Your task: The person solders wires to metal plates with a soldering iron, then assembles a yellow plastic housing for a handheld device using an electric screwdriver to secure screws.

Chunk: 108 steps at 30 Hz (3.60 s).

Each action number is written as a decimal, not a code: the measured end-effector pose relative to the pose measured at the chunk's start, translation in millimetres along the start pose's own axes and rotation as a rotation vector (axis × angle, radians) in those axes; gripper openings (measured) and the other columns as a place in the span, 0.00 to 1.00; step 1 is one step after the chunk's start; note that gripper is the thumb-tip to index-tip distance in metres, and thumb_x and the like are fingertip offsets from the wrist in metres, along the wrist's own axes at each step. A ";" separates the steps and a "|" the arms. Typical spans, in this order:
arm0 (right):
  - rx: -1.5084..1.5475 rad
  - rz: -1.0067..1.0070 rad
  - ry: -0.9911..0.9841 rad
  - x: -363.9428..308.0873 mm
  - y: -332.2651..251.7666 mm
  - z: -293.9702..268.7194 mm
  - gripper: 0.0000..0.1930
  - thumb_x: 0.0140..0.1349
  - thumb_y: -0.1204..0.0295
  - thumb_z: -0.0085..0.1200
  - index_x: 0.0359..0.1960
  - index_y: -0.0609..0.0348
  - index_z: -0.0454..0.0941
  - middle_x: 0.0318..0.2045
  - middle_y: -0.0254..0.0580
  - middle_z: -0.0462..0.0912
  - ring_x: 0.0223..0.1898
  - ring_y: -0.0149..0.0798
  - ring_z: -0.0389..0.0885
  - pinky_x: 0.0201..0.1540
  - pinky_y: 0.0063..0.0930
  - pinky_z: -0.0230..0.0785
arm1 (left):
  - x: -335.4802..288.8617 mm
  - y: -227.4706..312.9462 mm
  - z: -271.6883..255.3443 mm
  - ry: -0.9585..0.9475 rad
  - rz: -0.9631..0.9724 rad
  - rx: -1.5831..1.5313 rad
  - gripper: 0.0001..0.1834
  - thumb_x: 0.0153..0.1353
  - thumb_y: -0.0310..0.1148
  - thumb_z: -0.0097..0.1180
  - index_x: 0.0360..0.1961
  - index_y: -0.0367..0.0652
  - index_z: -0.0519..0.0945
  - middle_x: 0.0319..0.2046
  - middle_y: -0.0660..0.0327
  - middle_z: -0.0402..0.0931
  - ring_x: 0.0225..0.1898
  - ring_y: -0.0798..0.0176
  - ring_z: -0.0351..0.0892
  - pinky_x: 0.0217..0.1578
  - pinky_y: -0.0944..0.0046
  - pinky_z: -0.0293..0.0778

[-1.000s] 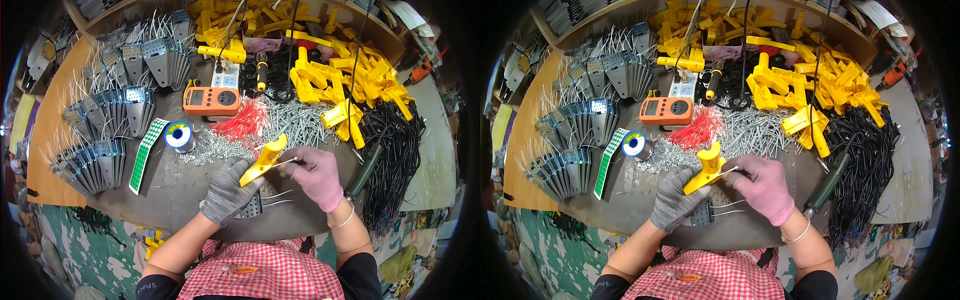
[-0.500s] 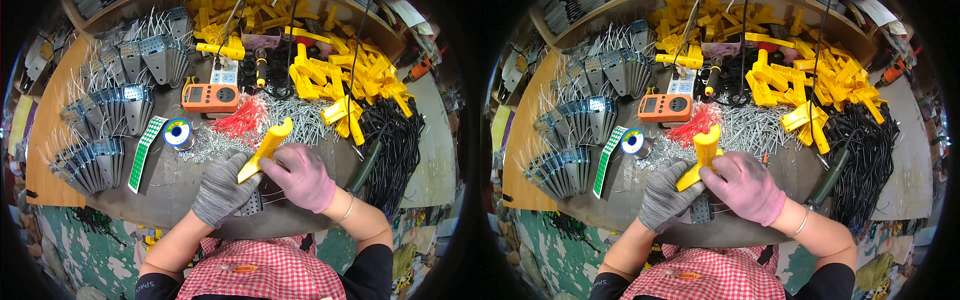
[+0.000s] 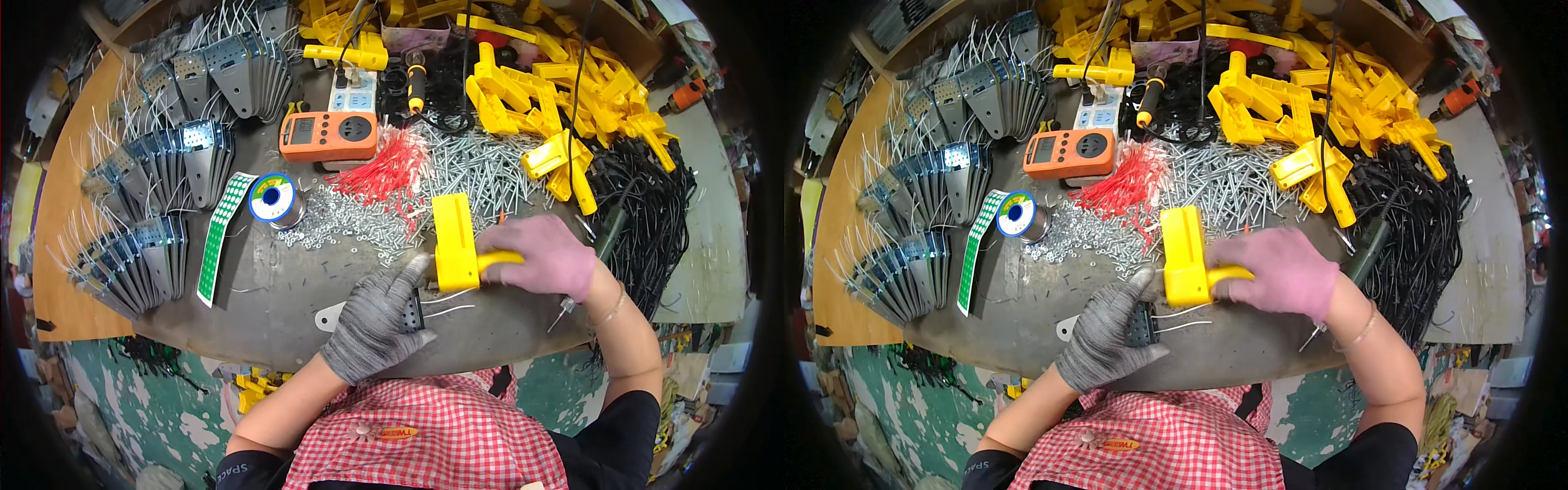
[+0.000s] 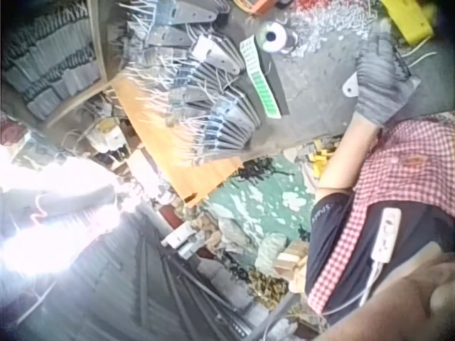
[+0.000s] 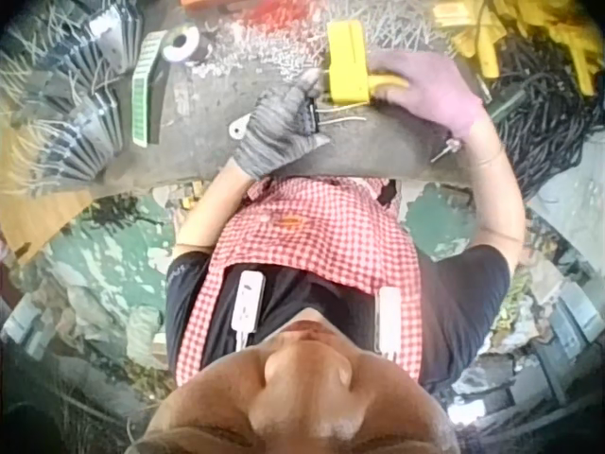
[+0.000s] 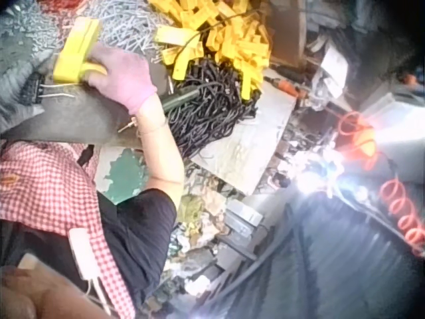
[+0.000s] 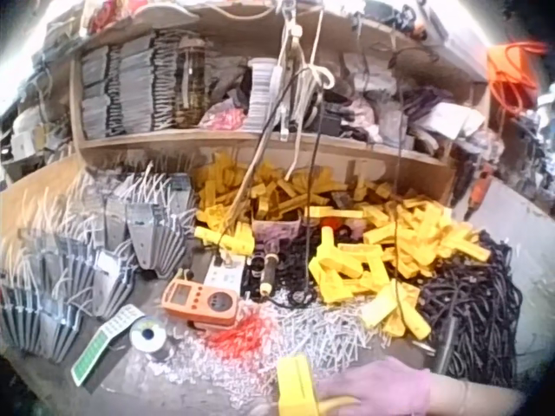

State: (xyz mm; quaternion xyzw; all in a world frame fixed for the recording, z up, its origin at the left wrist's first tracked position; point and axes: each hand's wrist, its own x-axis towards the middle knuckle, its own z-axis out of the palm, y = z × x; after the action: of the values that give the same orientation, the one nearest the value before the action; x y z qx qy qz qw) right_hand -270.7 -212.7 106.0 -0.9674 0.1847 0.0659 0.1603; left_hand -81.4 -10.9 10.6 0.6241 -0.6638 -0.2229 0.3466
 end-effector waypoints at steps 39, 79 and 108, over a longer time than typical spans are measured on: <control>-0.267 1.055 0.899 -111.2 46.3 90.5 0.39 0.50 0.66 0.66 0.66 0.56 0.67 0.50 0.49 0.75 0.53 0.54 0.74 0.56 0.45 0.70 | -5.6 8.2 6.8 0.102 -0.015 -0.011 0.50 0.42 0.27 0.80 0.69 0.43 0.67 0.51 0.52 0.80 0.50 0.56 0.81 0.54 0.59 0.77; 2.363 0.016 1.133 -32.0 12.7 93.1 0.17 0.48 0.72 0.60 0.42 0.54 0.74 0.23 0.26 0.63 0.27 0.31 0.61 0.43 0.33 0.58 | -3.0 -1.7 -5.4 0.036 0.070 -0.030 0.51 0.40 0.35 0.78 0.68 0.40 0.67 0.43 0.51 0.77 0.46 0.46 0.78 0.52 0.49 0.71; 2.375 -0.070 1.028 -16.9 -1.4 95.0 0.21 0.52 0.71 0.60 0.48 0.55 0.70 0.24 0.26 0.61 0.29 0.30 0.60 0.46 0.33 0.58 | -8.0 -22.5 -42.0 0.257 -0.194 -0.036 0.09 0.51 0.19 0.65 0.32 0.42 0.80 0.31 0.59 0.78 0.28 0.62 0.78 0.29 0.64 0.74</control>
State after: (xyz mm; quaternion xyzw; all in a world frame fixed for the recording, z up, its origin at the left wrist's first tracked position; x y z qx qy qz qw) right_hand -292.2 -174.0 20.2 -0.1524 0.1446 -0.5186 0.8288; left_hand -35.4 0.0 20.5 0.7022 -0.5467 -0.1855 0.4167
